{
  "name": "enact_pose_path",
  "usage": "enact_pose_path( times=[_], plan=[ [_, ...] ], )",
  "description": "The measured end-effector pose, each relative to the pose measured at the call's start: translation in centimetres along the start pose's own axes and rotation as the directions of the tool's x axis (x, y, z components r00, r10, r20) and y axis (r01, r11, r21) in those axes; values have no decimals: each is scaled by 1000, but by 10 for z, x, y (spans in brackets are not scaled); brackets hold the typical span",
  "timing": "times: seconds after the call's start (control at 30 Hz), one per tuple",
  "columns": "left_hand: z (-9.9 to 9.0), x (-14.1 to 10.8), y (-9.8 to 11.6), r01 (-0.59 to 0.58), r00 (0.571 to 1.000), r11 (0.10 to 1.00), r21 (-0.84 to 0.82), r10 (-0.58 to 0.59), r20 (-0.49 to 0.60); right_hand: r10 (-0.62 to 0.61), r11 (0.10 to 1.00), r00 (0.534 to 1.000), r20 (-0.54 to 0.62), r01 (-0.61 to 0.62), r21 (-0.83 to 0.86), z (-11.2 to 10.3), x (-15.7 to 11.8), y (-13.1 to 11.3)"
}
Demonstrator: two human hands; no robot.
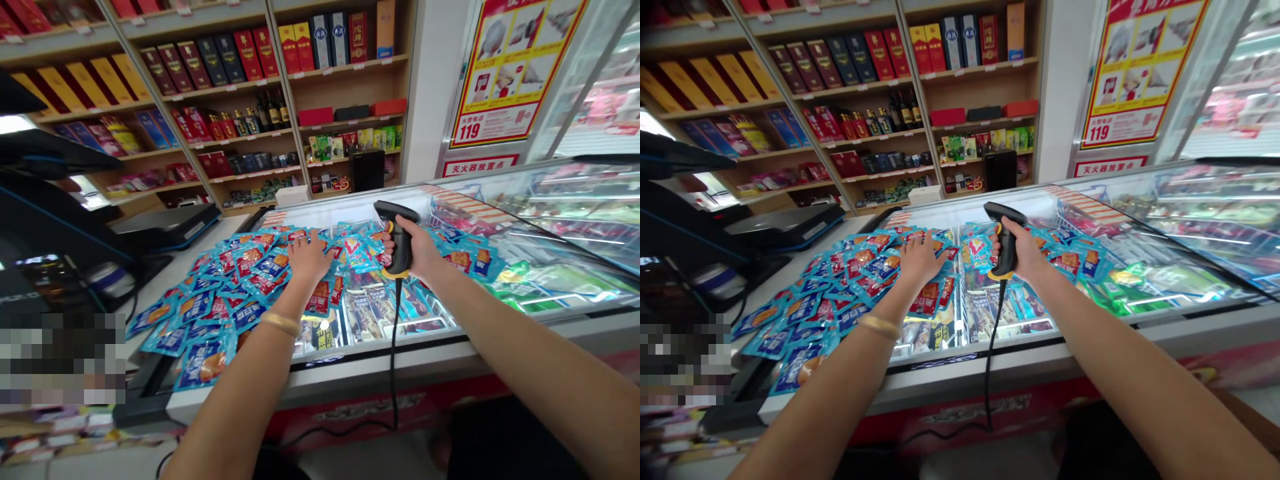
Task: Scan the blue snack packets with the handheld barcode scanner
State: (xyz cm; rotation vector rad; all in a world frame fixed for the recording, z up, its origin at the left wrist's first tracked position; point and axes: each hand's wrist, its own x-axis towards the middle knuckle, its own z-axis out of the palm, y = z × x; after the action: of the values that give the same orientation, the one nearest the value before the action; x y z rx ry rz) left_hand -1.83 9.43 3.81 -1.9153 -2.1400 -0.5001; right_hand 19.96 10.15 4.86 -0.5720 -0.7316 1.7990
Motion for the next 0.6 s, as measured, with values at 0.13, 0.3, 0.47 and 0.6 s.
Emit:
enact_pose_path(
  times=[0.13,0.3,0.47,0.6],
  plan=[
    [5,-8,0,-42,999,999,2,42,-3,45,999,996,72,-43,-30,31,16,23],
    [3,-13,2,-73,997,997,-22,72,-10,62,997,996,63,-59,-44,24,21,38],
    [-1,-7,-1,-36,996,965,-258,12,-92,61,998,996,70,-60,-14,8,14,32],
    [-2,1,-2,-5,975,647,-762,-165,-146,66,997,991,114,-60,-57,10,10,29]
  ],
)
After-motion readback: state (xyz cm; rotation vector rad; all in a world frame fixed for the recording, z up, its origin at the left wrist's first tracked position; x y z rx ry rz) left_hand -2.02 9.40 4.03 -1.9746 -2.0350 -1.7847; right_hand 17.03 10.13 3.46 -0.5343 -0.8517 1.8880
